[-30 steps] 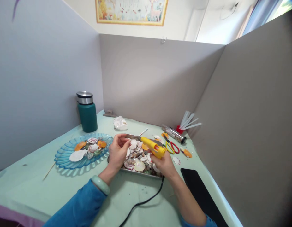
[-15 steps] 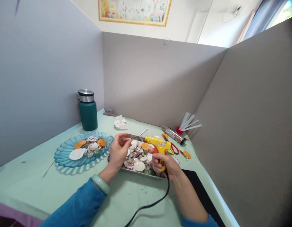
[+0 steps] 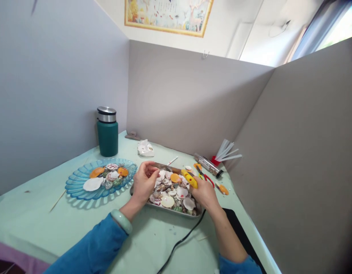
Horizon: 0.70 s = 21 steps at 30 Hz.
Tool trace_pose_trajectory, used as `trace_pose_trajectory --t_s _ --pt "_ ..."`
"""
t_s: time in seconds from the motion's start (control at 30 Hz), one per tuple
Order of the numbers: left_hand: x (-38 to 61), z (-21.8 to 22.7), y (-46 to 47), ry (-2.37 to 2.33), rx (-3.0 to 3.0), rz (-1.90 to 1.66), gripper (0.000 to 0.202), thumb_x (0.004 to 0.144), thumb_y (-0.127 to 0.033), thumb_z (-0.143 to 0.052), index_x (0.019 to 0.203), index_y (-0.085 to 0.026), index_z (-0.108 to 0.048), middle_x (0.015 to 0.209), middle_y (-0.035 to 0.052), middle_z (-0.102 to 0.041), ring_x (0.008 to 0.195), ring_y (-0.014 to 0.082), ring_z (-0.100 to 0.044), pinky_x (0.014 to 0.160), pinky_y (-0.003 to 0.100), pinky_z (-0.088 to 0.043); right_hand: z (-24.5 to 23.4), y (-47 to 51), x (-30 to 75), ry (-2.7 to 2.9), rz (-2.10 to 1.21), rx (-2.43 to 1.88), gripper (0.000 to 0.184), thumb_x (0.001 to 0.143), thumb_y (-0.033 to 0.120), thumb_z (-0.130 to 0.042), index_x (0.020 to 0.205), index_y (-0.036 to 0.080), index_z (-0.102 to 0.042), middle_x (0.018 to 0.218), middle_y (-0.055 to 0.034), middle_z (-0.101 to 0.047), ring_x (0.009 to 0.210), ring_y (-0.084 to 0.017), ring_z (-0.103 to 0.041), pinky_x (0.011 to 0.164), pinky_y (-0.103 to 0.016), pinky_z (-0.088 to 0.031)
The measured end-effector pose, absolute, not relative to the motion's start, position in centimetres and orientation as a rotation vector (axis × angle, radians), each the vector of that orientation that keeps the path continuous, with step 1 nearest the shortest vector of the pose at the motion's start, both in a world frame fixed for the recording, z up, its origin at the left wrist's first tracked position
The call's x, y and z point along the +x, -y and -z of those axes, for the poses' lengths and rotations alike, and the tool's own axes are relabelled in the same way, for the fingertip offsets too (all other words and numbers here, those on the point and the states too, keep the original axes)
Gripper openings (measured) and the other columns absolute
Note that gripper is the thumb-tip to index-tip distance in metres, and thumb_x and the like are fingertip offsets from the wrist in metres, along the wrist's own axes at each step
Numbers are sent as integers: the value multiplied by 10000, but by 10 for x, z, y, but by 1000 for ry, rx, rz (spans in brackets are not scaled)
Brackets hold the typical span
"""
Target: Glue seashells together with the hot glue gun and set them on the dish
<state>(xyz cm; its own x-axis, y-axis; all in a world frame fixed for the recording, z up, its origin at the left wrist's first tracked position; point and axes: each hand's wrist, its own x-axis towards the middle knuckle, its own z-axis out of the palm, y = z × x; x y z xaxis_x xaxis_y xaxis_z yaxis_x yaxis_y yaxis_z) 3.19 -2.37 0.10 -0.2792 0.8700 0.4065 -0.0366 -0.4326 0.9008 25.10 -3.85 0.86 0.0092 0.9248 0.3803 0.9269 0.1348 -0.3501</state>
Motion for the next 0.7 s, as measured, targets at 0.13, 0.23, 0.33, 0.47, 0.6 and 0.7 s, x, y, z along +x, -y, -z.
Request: trace_pose_trajectory --t_s 0.13,0.23,0.33,0.47,0.6,0.7 --pt "32 1 22 -1084 1312 -1786 287 717 -264 -661 958 -181 -528 727 -10 -622 621 145 -643 627 288 -532 -12 29 249 2006 263 -1928 198 732 200 -533 871 235 -669 695 -60 -694 648 -225 -627 513 -265 -282" --pt "31 2 21 -1083 1318 -1788 291 716 -260 -663 962 -182 -530 720 -12 -622 620 147 -644 627 290 -535 -15 26 241 2054 367 -1981 219 733 206 -543 913 232 -663 740 -85 -711 684 -245 -645 529 -274 -304" --pt "31 3 21 -1096 1320 -1786 287 719 -262 -659 966 -184 -535 726 -6 -629 625 152 -648 624 291 -534 -17 30 235 2160 433 -1988 229 700 130 -539 872 232 -651 748 -82 -712 702 -238 -647 549 -274 -311" --pt "31 4 20 -1092 1317 -1790 283 713 -263 -661 959 -184 -546 727 -6 -632 624 155 -649 626 296 -535 -15 42 238 2211 361 -1938 182 685 143 -549 818 230 -637 738 -46 -692 710 -209 -629 547 -261 -293" --pt "31 5 20 -1093 1318 -1794 281 711 -262 -663 954 -186 -544 726 -8 -631 626 154 -645 622 293 -534 -10 45 250 1916 -119 -1883 155 684 179 -543 795 203 -648 686 -23 -647 656 -176 -581 535 -246 -316" --pt "31 5 19 -1082 1321 -1787 279 716 -263 -658 956 -187 -538 726 -10 -626 624 152 -640 619 295 -536 -6 44 261 1574 -698 -1704 147 696 230 -563 808 162 -630 536 23 -535 463 -117 -458 465 -236 -324"
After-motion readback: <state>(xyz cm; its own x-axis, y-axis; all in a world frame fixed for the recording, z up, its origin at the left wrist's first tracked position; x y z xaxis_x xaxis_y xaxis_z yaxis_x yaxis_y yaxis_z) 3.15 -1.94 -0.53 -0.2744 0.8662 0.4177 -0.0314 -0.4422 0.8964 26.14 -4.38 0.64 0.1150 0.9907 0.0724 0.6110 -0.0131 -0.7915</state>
